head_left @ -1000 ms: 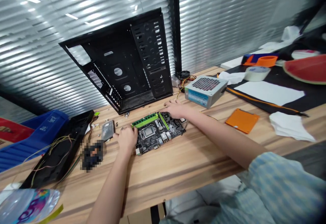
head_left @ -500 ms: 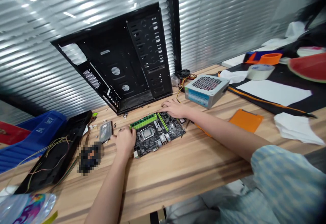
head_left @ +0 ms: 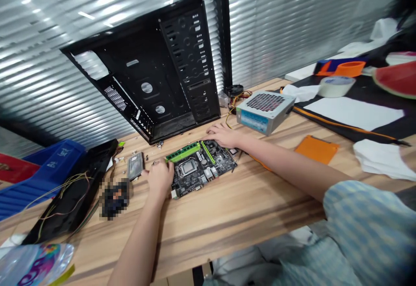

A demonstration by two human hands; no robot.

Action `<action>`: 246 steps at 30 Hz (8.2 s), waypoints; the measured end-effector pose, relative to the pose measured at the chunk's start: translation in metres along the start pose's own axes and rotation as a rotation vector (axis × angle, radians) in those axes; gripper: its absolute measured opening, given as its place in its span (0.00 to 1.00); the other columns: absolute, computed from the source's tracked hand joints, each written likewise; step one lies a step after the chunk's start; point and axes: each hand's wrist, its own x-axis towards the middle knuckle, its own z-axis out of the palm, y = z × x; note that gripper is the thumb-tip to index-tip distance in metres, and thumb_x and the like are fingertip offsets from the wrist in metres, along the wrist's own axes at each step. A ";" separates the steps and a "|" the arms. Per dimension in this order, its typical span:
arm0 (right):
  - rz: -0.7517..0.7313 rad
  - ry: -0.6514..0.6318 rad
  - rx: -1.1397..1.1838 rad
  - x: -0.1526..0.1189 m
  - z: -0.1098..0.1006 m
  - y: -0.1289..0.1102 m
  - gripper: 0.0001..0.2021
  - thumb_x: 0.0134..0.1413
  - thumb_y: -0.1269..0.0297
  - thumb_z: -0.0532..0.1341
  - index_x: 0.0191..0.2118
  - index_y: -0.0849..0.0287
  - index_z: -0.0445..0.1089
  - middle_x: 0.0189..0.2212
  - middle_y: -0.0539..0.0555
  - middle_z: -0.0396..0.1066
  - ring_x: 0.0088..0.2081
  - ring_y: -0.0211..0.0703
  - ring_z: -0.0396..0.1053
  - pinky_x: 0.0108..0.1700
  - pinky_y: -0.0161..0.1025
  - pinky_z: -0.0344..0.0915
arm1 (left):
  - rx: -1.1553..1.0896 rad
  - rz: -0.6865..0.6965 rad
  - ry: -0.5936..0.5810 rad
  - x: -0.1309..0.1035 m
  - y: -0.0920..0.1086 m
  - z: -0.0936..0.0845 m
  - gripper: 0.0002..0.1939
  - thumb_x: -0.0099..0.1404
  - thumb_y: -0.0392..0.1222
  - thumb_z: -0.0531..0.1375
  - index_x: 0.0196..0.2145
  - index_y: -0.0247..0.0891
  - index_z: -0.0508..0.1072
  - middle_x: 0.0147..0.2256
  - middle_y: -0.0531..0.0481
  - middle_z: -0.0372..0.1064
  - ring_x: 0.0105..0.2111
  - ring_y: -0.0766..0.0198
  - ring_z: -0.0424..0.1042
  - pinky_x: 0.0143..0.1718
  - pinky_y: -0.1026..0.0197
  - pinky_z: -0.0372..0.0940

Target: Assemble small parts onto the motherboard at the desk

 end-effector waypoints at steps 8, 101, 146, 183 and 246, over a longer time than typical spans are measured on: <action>0.013 -0.007 -0.017 -0.001 -0.002 -0.001 0.28 0.58 0.74 0.49 0.62 0.45 0.62 0.53 0.59 0.64 0.51 0.53 0.55 0.51 0.49 0.46 | -0.001 0.008 0.012 0.000 0.000 -0.001 0.19 0.66 0.46 0.44 0.37 0.35 0.72 0.38 0.36 0.75 0.42 0.45 0.72 0.43 0.46 0.52; 0.050 -0.080 0.219 0.003 -0.011 -0.027 0.25 0.62 0.51 0.53 0.59 0.60 0.61 0.56 0.64 0.65 0.58 0.57 0.55 0.58 0.55 0.45 | 0.011 0.013 -0.005 -0.001 0.002 -0.002 0.20 0.66 0.46 0.43 0.36 0.35 0.71 0.38 0.35 0.74 0.41 0.46 0.72 0.43 0.45 0.51; 0.071 -0.038 0.210 0.006 -0.005 -0.028 0.25 0.59 0.51 0.59 0.58 0.57 0.62 0.57 0.62 0.66 0.54 0.59 0.58 0.54 0.54 0.46 | 0.019 0.019 0.010 -0.002 0.001 -0.002 0.21 0.65 0.46 0.43 0.37 0.34 0.73 0.39 0.34 0.75 0.41 0.45 0.72 0.43 0.46 0.52; 0.086 -0.068 0.276 0.006 -0.008 -0.029 0.26 0.59 0.54 0.60 0.61 0.52 0.59 0.59 0.60 0.63 0.54 0.59 0.56 0.54 0.55 0.48 | 0.035 0.014 0.009 0.000 0.000 0.002 0.20 0.66 0.46 0.43 0.36 0.34 0.71 0.38 0.36 0.75 0.40 0.46 0.73 0.42 0.45 0.52; 0.090 -0.078 0.304 0.005 -0.008 -0.029 0.26 0.59 0.53 0.60 0.62 0.46 0.59 0.59 0.57 0.63 0.54 0.59 0.56 0.54 0.57 0.48 | 0.029 0.019 0.007 -0.002 0.002 -0.001 0.21 0.66 0.46 0.43 0.37 0.34 0.72 0.39 0.34 0.74 0.40 0.46 0.72 0.43 0.45 0.52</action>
